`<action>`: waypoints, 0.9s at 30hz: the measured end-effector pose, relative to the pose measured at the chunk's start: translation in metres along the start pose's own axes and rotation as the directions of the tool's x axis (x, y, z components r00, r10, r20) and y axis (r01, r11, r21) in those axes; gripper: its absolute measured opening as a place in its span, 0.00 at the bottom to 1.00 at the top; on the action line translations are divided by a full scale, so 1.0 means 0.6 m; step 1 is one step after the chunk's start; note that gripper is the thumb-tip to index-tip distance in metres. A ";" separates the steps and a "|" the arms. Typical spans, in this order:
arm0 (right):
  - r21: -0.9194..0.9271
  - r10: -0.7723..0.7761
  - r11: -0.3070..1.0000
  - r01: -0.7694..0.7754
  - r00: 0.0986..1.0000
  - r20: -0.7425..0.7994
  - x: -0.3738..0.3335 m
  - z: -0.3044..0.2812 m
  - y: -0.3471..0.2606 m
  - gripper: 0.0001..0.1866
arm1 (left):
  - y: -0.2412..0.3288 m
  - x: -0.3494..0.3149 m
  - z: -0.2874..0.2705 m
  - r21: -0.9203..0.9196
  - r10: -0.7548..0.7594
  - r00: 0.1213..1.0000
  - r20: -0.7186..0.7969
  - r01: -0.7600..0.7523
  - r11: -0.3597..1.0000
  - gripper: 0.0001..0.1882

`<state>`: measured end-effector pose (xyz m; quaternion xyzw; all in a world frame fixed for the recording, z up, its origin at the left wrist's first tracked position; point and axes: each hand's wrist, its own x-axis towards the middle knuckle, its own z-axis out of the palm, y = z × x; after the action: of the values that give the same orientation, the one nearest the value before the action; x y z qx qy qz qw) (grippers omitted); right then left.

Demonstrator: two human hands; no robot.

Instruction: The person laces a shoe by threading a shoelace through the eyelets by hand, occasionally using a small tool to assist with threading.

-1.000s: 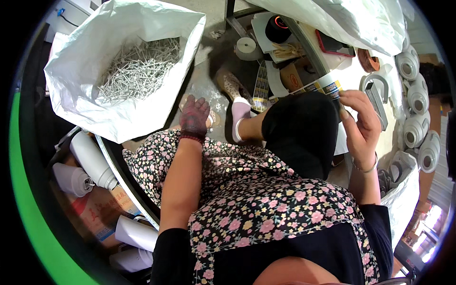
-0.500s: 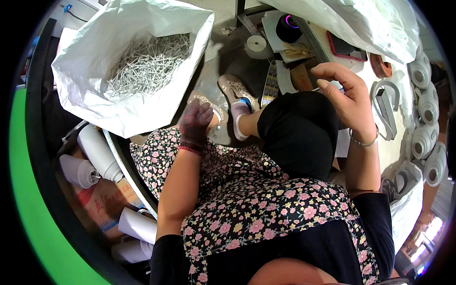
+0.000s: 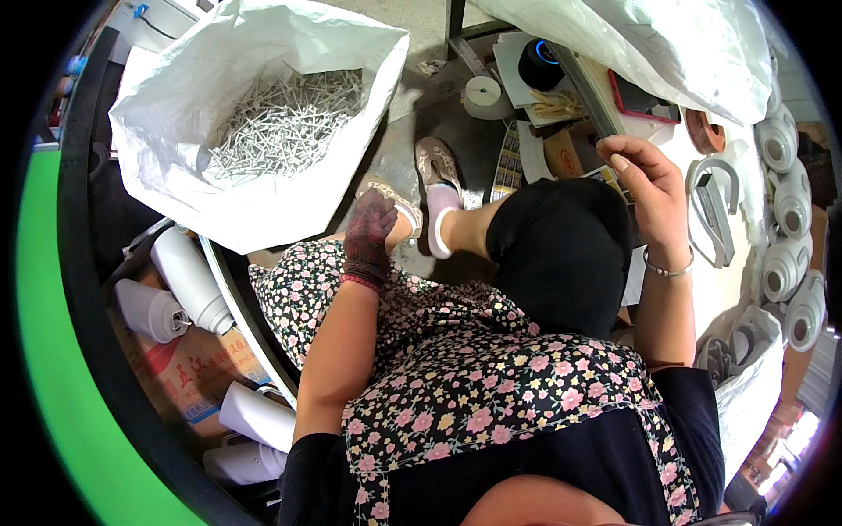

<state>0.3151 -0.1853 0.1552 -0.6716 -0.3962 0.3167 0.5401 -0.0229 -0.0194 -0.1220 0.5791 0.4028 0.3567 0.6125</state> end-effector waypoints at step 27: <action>0.102 0.311 0.918 -0.383 0.534 -0.786 0.291 0.020 0.588 0.12 | 0.049 -0.058 0.017 0.367 -0.378 0.907 0.185 0.293 0.883 0.23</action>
<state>0.4569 -0.0631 -0.1913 -0.8278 0.0113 0.0722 0.5563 -0.0275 -0.0530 -0.0896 0.6348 0.4707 0.0954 0.6053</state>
